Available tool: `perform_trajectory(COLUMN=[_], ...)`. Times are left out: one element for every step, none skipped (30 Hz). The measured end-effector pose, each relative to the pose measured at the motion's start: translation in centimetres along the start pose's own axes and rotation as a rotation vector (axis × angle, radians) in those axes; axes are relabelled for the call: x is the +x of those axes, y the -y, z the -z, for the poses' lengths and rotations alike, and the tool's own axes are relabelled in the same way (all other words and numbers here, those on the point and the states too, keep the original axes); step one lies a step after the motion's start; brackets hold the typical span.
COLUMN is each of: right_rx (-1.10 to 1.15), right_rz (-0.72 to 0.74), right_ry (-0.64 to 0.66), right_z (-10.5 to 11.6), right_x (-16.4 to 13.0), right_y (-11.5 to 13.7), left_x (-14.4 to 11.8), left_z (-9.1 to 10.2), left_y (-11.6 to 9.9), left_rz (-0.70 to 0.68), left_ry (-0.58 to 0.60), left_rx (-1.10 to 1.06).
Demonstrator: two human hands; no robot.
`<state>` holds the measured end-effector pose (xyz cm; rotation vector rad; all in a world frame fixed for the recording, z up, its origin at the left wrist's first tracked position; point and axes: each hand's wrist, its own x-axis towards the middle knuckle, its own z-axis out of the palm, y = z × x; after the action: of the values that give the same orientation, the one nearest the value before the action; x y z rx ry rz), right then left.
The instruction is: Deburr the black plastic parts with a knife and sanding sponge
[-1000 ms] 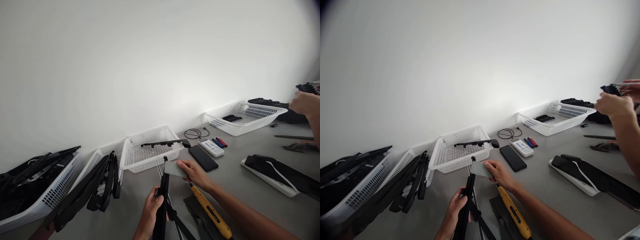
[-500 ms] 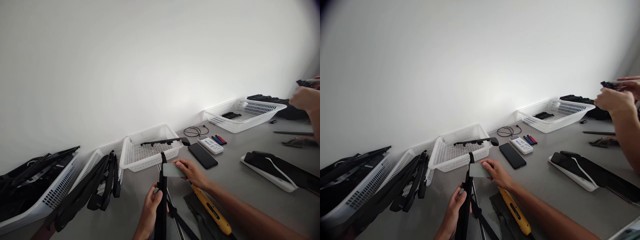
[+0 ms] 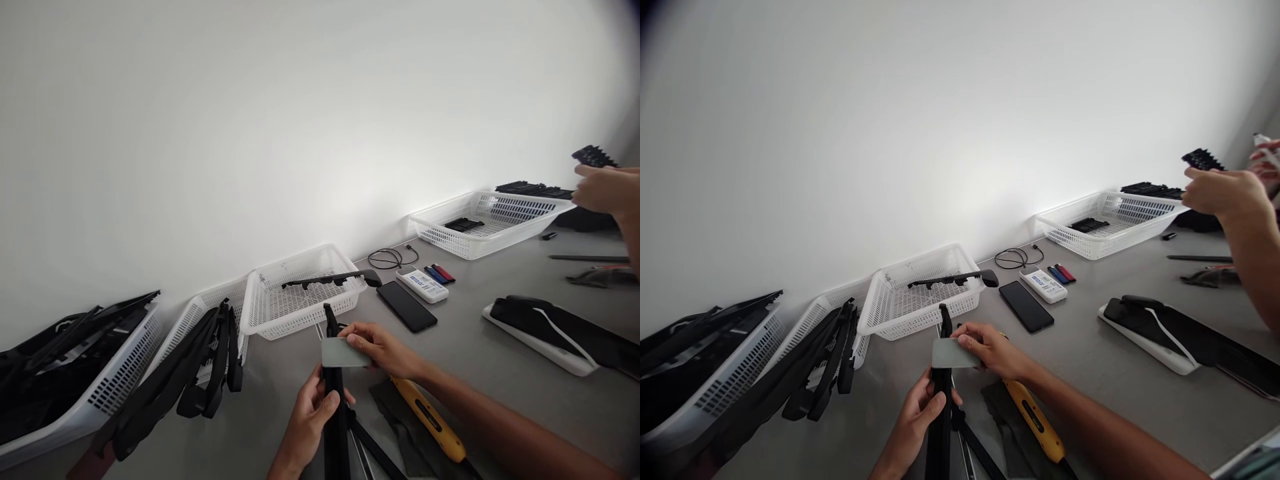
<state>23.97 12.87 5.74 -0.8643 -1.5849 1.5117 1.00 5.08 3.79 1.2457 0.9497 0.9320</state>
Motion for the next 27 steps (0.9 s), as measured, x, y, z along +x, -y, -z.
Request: perform_trajectory(right_rx=[0.007,0.018,0.030,0.043,0.053,0.058,0.055,0.043,0.027,0.013,0.003,0.003,0.006,0.012,0.019,0.025,0.031,0.038,0.044,0.047,0.042,0.032,0.025,0.022,0.026,0.036,0.049], right_rz=[-0.020,-0.036,-0.044,-0.047,-0.054,-0.067,-0.081,-0.087,-0.075,-0.042,0.005,0.048,0.071,0.067,0.038,0.004,-0.017,-0.014,0.006,0.029,0.036,0.021,-0.011,-0.045,-0.067,-0.069,-0.057], right_ry=[0.046,0.079,0.087,0.088,0.107,0.151,0.197,0.219,0.197,0.121,0.004,-0.120,-0.204,-0.227,-0.198,-0.149,-0.110,-0.101,-0.123,-0.152,-0.154,-0.113,-0.039,0.040,0.101,0.126,0.114], right_z=[0.2,0.4,0.5,0.6,0.6,0.5,0.3,0.1,-0.2,-0.3,-0.4,-0.3,-0.1,0.3,0.7,1.2,1.6,1.9,2.2,2.3,2.3,2.2,2.0,1.8,1.6,1.4,1.2], right_x=[0.0,0.0,-0.1,-0.1,-0.2,-0.3,-0.3,-0.3,-0.3,-0.2,-0.1,0.1,0.3,0.4,0.6,0.7,0.8,0.8,0.8,0.7,0.6,0.5,0.3,0.2,0.1,0.0,-0.1], right_y=[0.1,0.1,0.1,0.1,0.1,0.1,0.0,0.0,-0.1,-0.2,-0.3,-0.5,-0.6,-0.7,-0.7,-0.7,-0.7,-0.6,-0.4,-0.3,-0.1,0.0,0.1,0.2,0.2,0.3,0.2], left_x=[0.0,0.0,0.1,0.1,0.2,0.3,0.3,0.3,0.3,0.3,0.2,0.2,0.1,0.1,0.1,0.1,0.1,0.1,0.1,0.1,0.1,0.1,0.1,0.1,0.1,0.2,0.2], left_z=[0.0,0.0,0.0,0.0,0.1,0.2,0.3,0.4,0.5,0.6,0.7,0.8,0.8,0.9,1.0,1.0,1.1,1.1,1.1,1.1,1.1,1.1,1.1,1.1,1.1,1.1,1.1], left_y=[0.0,0.0,0.1,0.2,0.4,0.5,0.6,0.6,0.6,0.6,0.5,0.5,0.4,0.4,0.3,0.3,0.4,0.4,0.5,0.5,0.6,0.6,0.7,0.7,0.8,0.8,0.9], left_rz=[0.002,0.008,0.011,0.010,0.004,-0.006,-0.014,-0.017,-0.013,-0.006,0.000,0.005,0.006,0.004,0.002,0.001,0.002,0.004,0.010,0.018,0.025,0.031,0.037,0.039,0.036,0.031,0.028], left_ry=[0.017,0.024,0.020,0.007,-0.014,-0.036,-0.056,-0.068,-0.067,-0.057,-0.043,-0.029,-0.019,-0.015,-0.015,-0.014,-0.010,-0.003,0.007,0.017,0.023,0.022,0.014,-0.001,-0.021,-0.044,-0.063], left_rx=[0.001,0.002,0.003,0.003,-0.003,-0.015,-0.030,-0.039,-0.042,-0.039,-0.029,-0.018,-0.014,-0.018,-0.025,-0.034,-0.045,-0.057,-0.071,-0.085,-0.101,-0.116,-0.130,-0.138,-0.141,-0.140,-0.134])
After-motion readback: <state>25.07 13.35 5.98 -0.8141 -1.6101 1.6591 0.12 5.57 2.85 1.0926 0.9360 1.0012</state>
